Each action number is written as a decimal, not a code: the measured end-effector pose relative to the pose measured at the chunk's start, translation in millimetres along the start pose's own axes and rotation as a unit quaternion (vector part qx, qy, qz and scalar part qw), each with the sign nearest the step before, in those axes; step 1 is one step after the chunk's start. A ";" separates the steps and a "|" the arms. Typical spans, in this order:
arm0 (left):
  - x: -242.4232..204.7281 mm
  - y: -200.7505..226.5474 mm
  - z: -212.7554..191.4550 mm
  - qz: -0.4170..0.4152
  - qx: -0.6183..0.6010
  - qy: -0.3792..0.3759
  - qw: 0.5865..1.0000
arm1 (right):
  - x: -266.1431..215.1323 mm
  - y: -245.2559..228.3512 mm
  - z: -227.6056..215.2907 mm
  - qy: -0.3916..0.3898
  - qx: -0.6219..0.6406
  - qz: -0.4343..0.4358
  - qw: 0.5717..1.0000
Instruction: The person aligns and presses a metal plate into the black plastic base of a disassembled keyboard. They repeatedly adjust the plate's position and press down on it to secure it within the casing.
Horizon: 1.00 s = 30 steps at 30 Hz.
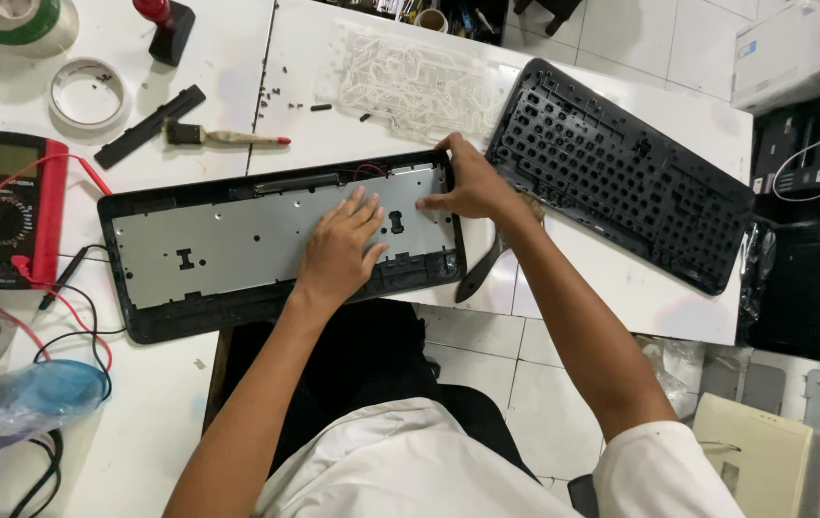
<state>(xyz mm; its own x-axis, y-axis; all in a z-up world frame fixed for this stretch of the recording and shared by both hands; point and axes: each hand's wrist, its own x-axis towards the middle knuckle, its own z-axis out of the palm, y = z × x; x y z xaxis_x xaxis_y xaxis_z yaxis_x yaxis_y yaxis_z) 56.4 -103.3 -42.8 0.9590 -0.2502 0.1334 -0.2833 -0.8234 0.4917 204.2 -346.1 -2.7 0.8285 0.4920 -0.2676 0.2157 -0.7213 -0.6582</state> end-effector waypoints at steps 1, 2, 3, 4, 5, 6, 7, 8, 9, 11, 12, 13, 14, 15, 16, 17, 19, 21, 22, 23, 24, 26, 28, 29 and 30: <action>3.5 -0.4 -0.1 -0.003 -0.002 -0.002 1.000 | 1.5 -2.9 -0.6 -0.003 0.000 0.001 1.000; 3.1 2.2 0.0 -0.005 -0.001 0.002 1.000 | -1.2 -6.1 -0.2 0.003 0.007 0.002 1.000; 1.7 6.9 -2.1 -0.008 0.000 0.005 1.000 | -6.0 -11.3 -1.2 0.010 0.014 0.003 1.000; -0.3 6.3 2.2 -0.004 0.004 0.013 1.000 | -5.6 -6.7 3.6 0.016 0.010 -0.004 1.000; -3.3 8.0 4.4 -0.007 -0.004 0.008 1.000 | -7.3 -4.1 6.8 0.013 0.001 0.016 1.000; -1.7 6.8 3.9 -0.009 -0.009 0.008 1.000 | -3.5 -3.4 7.2 0.013 -0.009 0.031 0.999; 5.2 3.2 2.2 -0.005 -0.001 0.021 1.000 | 2.6 -9.0 0.8 0.023 -0.013 0.019 0.999; 1.6 3.4 5.4 0.002 0.009 0.029 1.000 | -1.8 -10.9 2.7 0.026 -0.019 0.026 0.999; -2.5 2.3 10.3 0.009 0.019 0.037 0.999 | -5.6 -11.7 6.3 0.028 -0.026 0.033 0.999; -5.2 2.2 9.4 0.019 0.029 0.050 0.998 | -9.8 -12.2 7.1 0.039 -0.045 0.030 0.998; -10.4 2.4 9.2 0.025 0.038 0.056 0.997 | -12.5 -13.0 10.3 0.045 -0.060 0.032 0.997; -13.4 3.6 13.1 0.020 0.039 0.060 0.997 | -16.9 -12.9 15.3 0.042 -0.063 0.027 0.997; -14.5 1.8 16.1 0.027 0.070 0.072 0.995 | -19.8 -12.8 21.2 0.065 -0.070 0.019 0.995; -14.9 0.4 19.1 0.035 0.101 0.084 0.991 | -22.6 -12.2 26.3 0.089 -0.078 0.011 0.993; -17.0 2.2 14.9 0.034 0.103 0.087 0.990 | -27.3 -17.0 28.1 0.091 -0.078 0.008 0.993; -18.2 4.0 11.3 0.020 0.101 0.094 0.990 | -31.3 -21.2 29.5 0.114 -0.093 -0.001 0.989; -23.2 7.0 7.9 0.007 0.094 0.098 0.991 | -41.0 -22.9 35.1 0.137 -0.108 -0.004 0.985; -29.5 6.9 0.7 0.003 0.122 0.101 0.987 | -48.6 -24.3 42.1 0.223 -0.132 -0.093 0.961; -31.6 9.4 -4.7 0.003 0.123 0.101 0.987 | -51.1 -26.3 44.4 0.223 -0.132 -0.093 0.961; -33.6 11.7 -10.2 -0.005 0.121 0.102 0.987 | -53.4 -28.5 46.8 0.237 -0.159 -0.147 0.947; -35.9 13.7 -16.1 -0.014 0.120 0.104 0.987 | -55.3 -31.1 49.3 0.250 -0.186 -0.202 0.929; -40.5 14.0 -19.8 -0.029 0.117 0.108 0.987 | -53.1 -28.5 68.7 0.246 -0.198 -0.213 0.925; -47.9 13.4 -23.7 -0.046 0.116 0.109 0.986 | -57.1 -29.1 80.9 0.240 -0.206 -0.225 0.921; -53.0 12.5 -26.3 -0.054 0.117 0.119 0.985 | -62.1 -31.4 83.5 0.245 -0.214 -0.233 0.916; -62.4 9.2 -29.9 -0.070 0.122 0.128 0.982 | -63.9 -35.9 90.1 0.246 -0.219 -0.246 0.911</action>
<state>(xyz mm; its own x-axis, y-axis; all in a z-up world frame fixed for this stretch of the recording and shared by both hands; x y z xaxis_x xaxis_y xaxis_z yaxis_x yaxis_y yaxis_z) -5.7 -80.0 -20.9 0.9514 -0.0153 0.3074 -0.1135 -0.9458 0.3042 97.0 -307.8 -25.4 0.6836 0.6079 0.4039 0.7205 -0.6503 -0.2407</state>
